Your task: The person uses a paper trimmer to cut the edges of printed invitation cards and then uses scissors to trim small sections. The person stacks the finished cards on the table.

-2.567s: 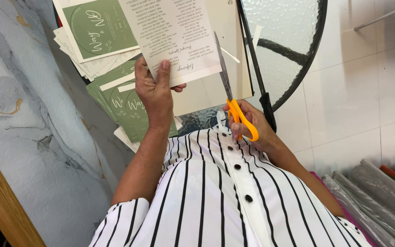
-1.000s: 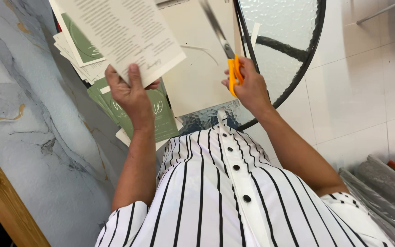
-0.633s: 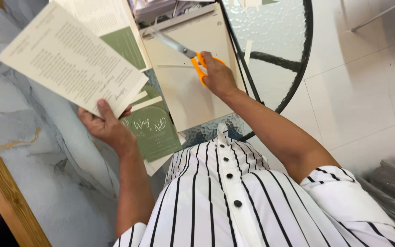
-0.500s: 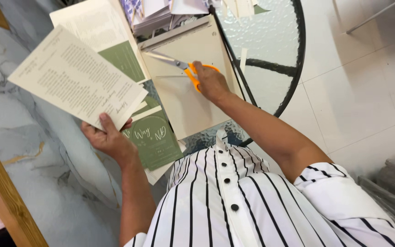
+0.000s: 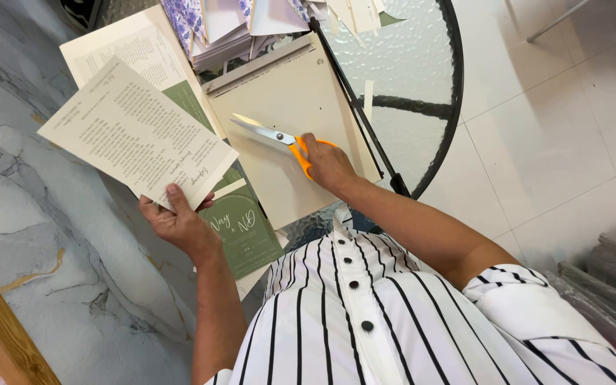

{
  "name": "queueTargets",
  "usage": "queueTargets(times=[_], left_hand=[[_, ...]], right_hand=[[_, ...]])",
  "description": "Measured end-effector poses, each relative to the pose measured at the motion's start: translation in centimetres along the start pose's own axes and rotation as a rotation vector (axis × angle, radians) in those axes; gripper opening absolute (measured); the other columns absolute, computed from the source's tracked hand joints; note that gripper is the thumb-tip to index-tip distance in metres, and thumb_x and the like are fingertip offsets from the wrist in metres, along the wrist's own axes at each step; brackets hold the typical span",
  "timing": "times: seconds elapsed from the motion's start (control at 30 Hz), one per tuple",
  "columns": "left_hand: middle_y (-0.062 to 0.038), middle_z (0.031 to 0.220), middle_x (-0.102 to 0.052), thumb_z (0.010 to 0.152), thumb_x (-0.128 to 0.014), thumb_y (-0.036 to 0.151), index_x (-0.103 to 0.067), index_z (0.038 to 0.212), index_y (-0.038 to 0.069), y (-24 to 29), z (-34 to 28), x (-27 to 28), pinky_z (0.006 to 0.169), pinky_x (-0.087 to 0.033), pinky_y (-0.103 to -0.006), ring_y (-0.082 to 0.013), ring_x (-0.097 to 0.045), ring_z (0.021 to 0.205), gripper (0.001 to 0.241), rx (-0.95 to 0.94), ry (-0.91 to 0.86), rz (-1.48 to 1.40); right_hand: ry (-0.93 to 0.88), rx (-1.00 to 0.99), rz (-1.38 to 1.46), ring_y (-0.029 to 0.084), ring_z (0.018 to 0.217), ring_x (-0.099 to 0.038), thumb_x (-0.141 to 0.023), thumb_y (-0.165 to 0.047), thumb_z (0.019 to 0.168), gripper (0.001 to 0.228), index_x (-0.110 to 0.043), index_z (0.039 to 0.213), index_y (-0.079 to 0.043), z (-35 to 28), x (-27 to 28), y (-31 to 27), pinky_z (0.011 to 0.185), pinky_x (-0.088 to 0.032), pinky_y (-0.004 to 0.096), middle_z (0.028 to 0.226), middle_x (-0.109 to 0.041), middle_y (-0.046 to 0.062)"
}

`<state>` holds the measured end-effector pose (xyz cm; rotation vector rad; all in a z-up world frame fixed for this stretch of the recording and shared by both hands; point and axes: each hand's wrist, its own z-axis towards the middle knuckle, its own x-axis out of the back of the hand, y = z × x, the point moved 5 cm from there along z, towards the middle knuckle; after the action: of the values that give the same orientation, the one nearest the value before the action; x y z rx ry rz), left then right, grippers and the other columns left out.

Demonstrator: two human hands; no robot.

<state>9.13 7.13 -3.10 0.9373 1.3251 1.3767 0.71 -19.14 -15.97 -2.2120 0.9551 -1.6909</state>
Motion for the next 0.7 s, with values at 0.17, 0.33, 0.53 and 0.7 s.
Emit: queueTargets(times=[0.17, 0.33, 0.53, 0.7], left_hand=[[-0.028, 0.087, -0.068, 0.108, -0.055, 0.008, -0.046, 0.127, -0.002, 0.0, -0.1, -0.3, 0.045, -0.065, -0.0326, -0.0328, -0.072, 0.056, 0.024, 0.014, -0.017, 0.02], [-0.026, 0.084, -0.068, 0.107, -0.055, 0.01, -0.045, 0.129, -0.003, -3.5, -1.3, 0.5, 0.044, -0.064, -0.0314, -0.0309, -0.071, 0.055, 0.027, 0.093, -0.062, 0.017], [-0.018, 0.115, -0.068, 0.106, -0.054, 0.016, -0.046, 0.135, 0.001, -5.1, -4.3, -2.1, 0.05, -0.064, -0.0255, -0.0207, -0.071, 0.069, 0.033, 0.357, -0.251, 0.192], [-0.021, 0.132, -0.066, 0.101, -0.055, 0.01, -0.044, 0.14, 0.003, -7.4, -7.3, -3.7, 0.073, -0.068, -0.0325, -0.0273, -0.077, 0.082, 0.041, 0.743, -0.29, 0.051]], right_hand=[[0.044, -0.208, 0.318, 0.048, 0.1, -0.072, -0.065, -0.006, 0.087, 0.053, -0.044, 0.135, -0.013, -1.1, 4.2, 0.0, 0.087, -0.055, 0.059, 0.102, -0.073, 0.022], [0.368, -0.216, 0.475, 0.05, 0.099, -0.072, -0.066, 0.001, 0.09, 0.046, -0.05, 0.133, -0.005, 2.2, 13.9, 3.1, 0.087, -0.057, 0.059, 0.106, -0.073, 0.026], [0.64, -0.075, 0.383, 0.027, 0.095, -0.081, -0.079, 0.002, 0.092, 0.046, -0.049, 0.127, -0.002, 8.1, 22.0, 9.8, 0.071, -0.073, 0.033, 0.111, -0.074, 0.018], [0.513, -0.263, 0.366, 0.013, 0.088, -0.057, -0.093, -0.013, 0.088, 0.051, -0.051, 0.116, -0.011, 3.6, 22.4, 10.6, 0.075, -0.056, 0.028, 0.102, -0.061, 0.001]])
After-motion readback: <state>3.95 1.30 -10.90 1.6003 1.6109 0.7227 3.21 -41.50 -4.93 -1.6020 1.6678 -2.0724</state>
